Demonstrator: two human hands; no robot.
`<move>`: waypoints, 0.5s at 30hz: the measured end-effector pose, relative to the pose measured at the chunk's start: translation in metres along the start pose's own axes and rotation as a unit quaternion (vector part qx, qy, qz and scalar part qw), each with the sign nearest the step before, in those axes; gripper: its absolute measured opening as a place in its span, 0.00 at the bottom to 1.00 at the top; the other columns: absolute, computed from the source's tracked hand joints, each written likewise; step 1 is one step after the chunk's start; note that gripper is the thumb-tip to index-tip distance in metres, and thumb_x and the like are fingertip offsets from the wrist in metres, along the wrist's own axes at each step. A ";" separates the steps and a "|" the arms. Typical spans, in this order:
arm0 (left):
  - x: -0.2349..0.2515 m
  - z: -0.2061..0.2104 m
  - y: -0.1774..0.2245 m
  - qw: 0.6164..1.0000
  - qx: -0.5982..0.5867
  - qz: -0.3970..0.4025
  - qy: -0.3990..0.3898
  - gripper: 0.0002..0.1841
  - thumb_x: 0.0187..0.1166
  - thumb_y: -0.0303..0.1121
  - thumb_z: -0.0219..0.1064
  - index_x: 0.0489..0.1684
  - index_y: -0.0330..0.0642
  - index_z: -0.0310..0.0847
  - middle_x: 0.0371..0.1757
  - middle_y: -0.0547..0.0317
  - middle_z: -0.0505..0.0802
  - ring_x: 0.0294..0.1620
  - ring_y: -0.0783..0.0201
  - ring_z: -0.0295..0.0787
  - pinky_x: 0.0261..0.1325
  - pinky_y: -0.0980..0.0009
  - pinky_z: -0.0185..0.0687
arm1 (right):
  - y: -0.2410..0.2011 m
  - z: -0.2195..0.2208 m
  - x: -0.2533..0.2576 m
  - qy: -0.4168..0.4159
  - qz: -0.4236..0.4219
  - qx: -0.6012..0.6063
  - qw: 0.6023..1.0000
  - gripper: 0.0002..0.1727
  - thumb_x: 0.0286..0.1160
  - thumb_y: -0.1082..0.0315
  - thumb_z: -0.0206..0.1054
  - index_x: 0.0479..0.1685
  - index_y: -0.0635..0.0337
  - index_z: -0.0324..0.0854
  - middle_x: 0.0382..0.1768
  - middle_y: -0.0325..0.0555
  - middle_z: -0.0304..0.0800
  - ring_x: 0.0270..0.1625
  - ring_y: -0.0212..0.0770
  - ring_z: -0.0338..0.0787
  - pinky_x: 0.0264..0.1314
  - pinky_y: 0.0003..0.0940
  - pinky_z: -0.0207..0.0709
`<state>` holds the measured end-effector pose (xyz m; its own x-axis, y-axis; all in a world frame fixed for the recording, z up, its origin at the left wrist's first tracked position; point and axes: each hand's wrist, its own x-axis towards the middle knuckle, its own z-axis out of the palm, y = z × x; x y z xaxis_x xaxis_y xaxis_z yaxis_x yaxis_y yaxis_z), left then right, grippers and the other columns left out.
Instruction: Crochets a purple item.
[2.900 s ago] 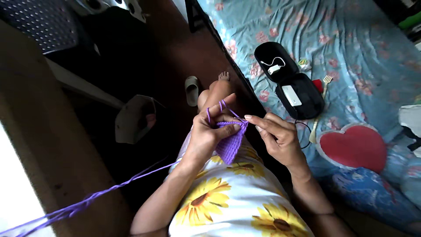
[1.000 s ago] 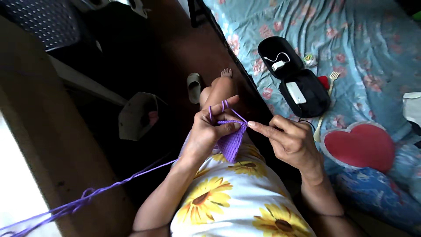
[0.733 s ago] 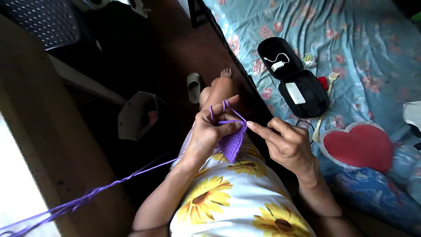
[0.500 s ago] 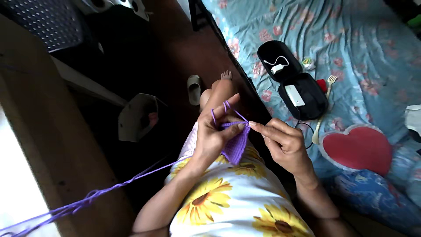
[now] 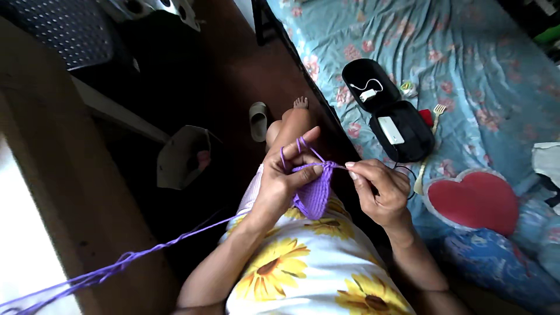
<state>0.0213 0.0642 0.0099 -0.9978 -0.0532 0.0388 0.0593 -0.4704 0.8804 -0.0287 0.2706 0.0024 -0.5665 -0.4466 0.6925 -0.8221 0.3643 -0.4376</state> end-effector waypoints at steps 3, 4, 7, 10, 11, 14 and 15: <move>0.002 -0.005 0.001 0.998 -0.046 -0.032 -0.020 0.29 0.71 0.16 0.65 0.77 0.36 0.77 0.32 0.60 0.95 0.28 0.73 0.90 0.37 0.77 0.89 | 0.002 -0.002 0.000 0.001 -0.043 -0.047 0.998 0.08 0.81 0.73 0.64 0.44 0.62 0.90 0.34 0.50 0.90 0.37 0.35 0.89 0.41 0.23 0.82; 0.003 -0.007 0.001 0.997 -0.062 -0.041 -0.026 0.28 0.71 0.16 0.65 0.76 0.36 0.78 0.32 0.59 0.95 0.28 0.73 0.90 0.37 0.77 0.89 | 0.003 -0.002 0.000 -0.001 -0.052 -0.055 0.997 0.08 0.80 0.74 0.64 0.44 0.62 0.90 0.34 0.50 0.90 0.36 0.36 0.89 0.39 0.24 0.81; 0.005 -0.011 0.003 0.992 -0.092 -0.076 -0.041 0.26 0.72 0.17 0.64 0.72 0.36 0.81 0.32 0.58 0.96 0.28 0.73 0.91 0.36 0.77 0.89 | 0.006 -0.003 -0.002 -0.005 -0.064 -0.057 0.996 0.08 0.80 0.74 0.65 0.43 0.62 0.91 0.32 0.50 0.88 0.34 0.38 0.87 0.36 0.25 0.80; 0.007 -0.013 0.005 0.988 -0.103 -0.106 -0.054 0.23 0.72 0.17 0.64 0.68 0.37 0.84 0.32 0.59 0.95 0.27 0.74 0.90 0.35 0.78 0.88 | 0.008 -0.007 -0.004 -0.015 -0.052 -0.024 0.998 0.08 0.80 0.74 0.65 0.43 0.62 0.90 0.32 0.49 0.87 0.33 0.35 0.86 0.37 0.23 0.79; 0.007 -0.015 0.004 0.987 -0.105 -0.108 -0.060 0.22 0.72 0.18 0.64 0.66 0.37 0.86 0.32 0.59 0.95 0.27 0.75 0.90 0.35 0.78 0.88 | 0.008 -0.008 -0.005 -0.017 -0.039 0.004 0.999 0.07 0.79 0.74 0.65 0.42 0.63 0.90 0.32 0.48 0.87 0.33 0.33 0.86 0.37 0.21 0.79; 0.008 -0.014 0.003 0.987 -0.102 -0.103 -0.068 0.21 0.70 0.17 0.64 0.62 0.37 0.89 0.30 0.60 0.94 0.26 0.75 0.88 0.32 0.79 0.86 | 0.009 -0.010 -0.005 -0.022 0.023 0.115 0.993 0.05 0.79 0.74 0.66 0.43 0.64 0.88 0.33 0.45 0.86 0.35 0.25 0.85 0.39 0.14 0.79; 0.007 -0.013 0.003 0.989 -0.089 -0.098 -0.067 0.21 0.69 0.16 0.64 0.62 0.37 0.89 0.30 0.59 0.95 0.26 0.75 0.89 0.32 0.79 0.87 | 0.007 -0.009 -0.004 -0.026 0.047 0.150 0.987 0.05 0.80 0.74 0.67 0.44 0.64 0.88 0.34 0.43 0.86 0.35 0.23 0.85 0.39 0.13 0.80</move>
<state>0.0150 0.0514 0.0068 -0.9847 0.1665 -0.0518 -0.1440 -0.6084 0.7805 -0.0320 0.2826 0.0017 -0.6370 -0.4659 0.6141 -0.7410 0.1509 -0.6543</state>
